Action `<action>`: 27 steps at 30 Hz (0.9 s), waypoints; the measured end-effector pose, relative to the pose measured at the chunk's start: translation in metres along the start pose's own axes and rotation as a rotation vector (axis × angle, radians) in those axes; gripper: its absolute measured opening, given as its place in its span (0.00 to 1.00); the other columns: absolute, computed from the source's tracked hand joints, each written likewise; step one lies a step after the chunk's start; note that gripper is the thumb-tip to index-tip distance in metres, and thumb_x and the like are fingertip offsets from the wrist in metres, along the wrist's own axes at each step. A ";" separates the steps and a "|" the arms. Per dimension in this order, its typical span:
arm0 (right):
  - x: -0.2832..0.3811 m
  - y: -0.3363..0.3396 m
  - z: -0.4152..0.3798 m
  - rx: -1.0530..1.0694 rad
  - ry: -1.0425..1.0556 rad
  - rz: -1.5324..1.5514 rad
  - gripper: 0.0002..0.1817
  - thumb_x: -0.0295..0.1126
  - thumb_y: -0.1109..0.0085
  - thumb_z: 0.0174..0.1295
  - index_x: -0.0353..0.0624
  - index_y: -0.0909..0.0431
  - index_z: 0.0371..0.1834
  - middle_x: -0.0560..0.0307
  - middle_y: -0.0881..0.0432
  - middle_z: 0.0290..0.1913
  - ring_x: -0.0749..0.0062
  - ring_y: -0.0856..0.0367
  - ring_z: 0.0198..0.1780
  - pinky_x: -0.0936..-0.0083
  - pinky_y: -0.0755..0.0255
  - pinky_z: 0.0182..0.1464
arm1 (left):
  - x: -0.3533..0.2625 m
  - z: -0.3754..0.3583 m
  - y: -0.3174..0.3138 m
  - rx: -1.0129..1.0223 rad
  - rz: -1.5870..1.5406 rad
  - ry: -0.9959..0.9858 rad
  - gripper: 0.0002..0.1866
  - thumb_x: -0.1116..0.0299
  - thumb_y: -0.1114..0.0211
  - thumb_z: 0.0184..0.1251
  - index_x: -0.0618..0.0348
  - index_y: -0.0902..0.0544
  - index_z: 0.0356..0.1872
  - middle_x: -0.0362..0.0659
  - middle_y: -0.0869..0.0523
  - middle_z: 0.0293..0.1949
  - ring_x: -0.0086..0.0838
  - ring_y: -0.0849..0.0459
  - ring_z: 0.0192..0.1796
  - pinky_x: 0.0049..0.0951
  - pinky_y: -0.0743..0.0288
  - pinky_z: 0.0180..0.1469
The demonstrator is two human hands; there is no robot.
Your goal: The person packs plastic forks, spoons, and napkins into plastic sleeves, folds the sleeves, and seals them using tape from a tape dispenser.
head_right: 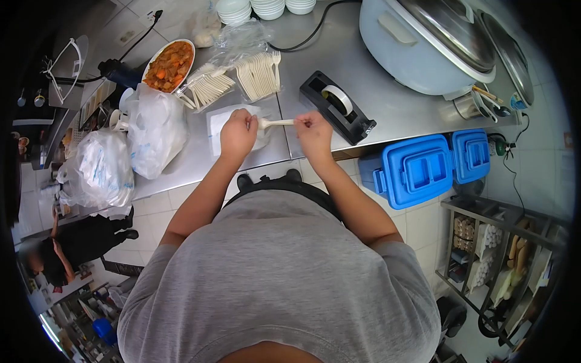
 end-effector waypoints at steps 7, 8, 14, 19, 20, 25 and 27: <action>-0.030 -0.075 0.025 0.303 -0.194 0.128 0.03 0.24 0.38 0.55 0.35 0.19 0.30 0.58 0.19 0.24 0.76 0.22 0.26 0.78 0.30 0.28 | -0.001 0.002 -0.018 -0.022 -0.384 0.038 0.11 0.64 0.39 0.63 0.62 0.25 0.30 0.53 0.20 0.28 0.47 0.20 0.31 0.41 0.27 0.35; -0.038 -0.082 0.030 0.356 -0.173 0.064 0.05 0.25 0.38 0.56 0.34 0.19 0.30 0.57 0.19 0.24 0.75 0.22 0.27 0.77 0.30 0.29 | 0.003 0.002 -0.019 -0.020 -0.389 0.034 0.11 0.64 0.38 0.64 0.62 0.25 0.29 0.52 0.20 0.28 0.47 0.20 0.31 0.41 0.27 0.35; -0.071 -0.094 0.027 0.488 -0.112 -0.343 0.06 0.30 0.38 0.57 0.39 0.18 0.33 0.61 0.20 0.27 0.83 0.25 0.27 0.78 0.33 0.25 | 0.035 -0.014 0.003 0.036 -0.344 -0.289 0.15 0.59 0.35 0.61 0.59 0.22 0.39 0.50 0.20 0.45 0.45 0.22 0.49 0.41 0.30 0.52; -0.045 -0.047 -0.004 0.071 0.062 -0.453 0.12 0.34 0.35 0.52 0.42 0.18 0.38 0.53 0.17 0.30 0.60 0.19 0.29 0.70 0.24 0.35 | 0.119 -0.036 0.027 0.075 -0.018 -0.309 0.35 0.48 0.30 0.53 0.56 0.27 0.59 0.48 0.31 0.64 0.46 0.38 0.70 0.53 0.50 0.70; -0.028 -0.049 -0.007 0.005 0.210 -0.623 0.15 0.31 0.37 0.52 0.43 0.19 0.44 0.52 0.17 0.37 0.59 0.19 0.33 0.68 0.24 0.38 | 0.128 -0.034 0.026 0.113 0.071 -0.302 0.38 0.44 0.29 0.50 0.55 0.28 0.60 0.48 0.33 0.66 0.44 0.40 0.71 0.56 0.54 0.71; -0.019 -0.076 0.024 0.171 0.697 -0.650 0.14 0.23 0.42 0.54 0.42 0.18 0.46 0.49 0.16 0.39 0.52 0.19 0.36 0.68 0.25 0.43 | 0.141 -0.030 0.021 0.251 0.213 -0.260 0.48 0.35 0.32 0.46 0.50 0.32 0.67 0.46 0.39 0.71 0.41 0.49 0.76 0.63 0.65 0.72; -0.036 -0.057 0.028 0.066 0.388 -0.499 0.12 0.24 0.41 0.54 0.41 0.17 0.42 0.49 0.16 0.36 0.50 0.19 0.37 0.67 0.24 0.43 | 0.141 -0.032 0.024 0.286 0.214 -0.263 0.48 0.35 0.32 0.46 0.50 0.33 0.67 0.46 0.40 0.72 0.40 0.50 0.77 0.64 0.66 0.72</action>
Point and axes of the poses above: each hand's wrist, its own z-axis towards the middle knuckle, its own y-axis out of the back of the hand, x = y × z, the point moved 2 cm from there along z, towards the middle knuckle
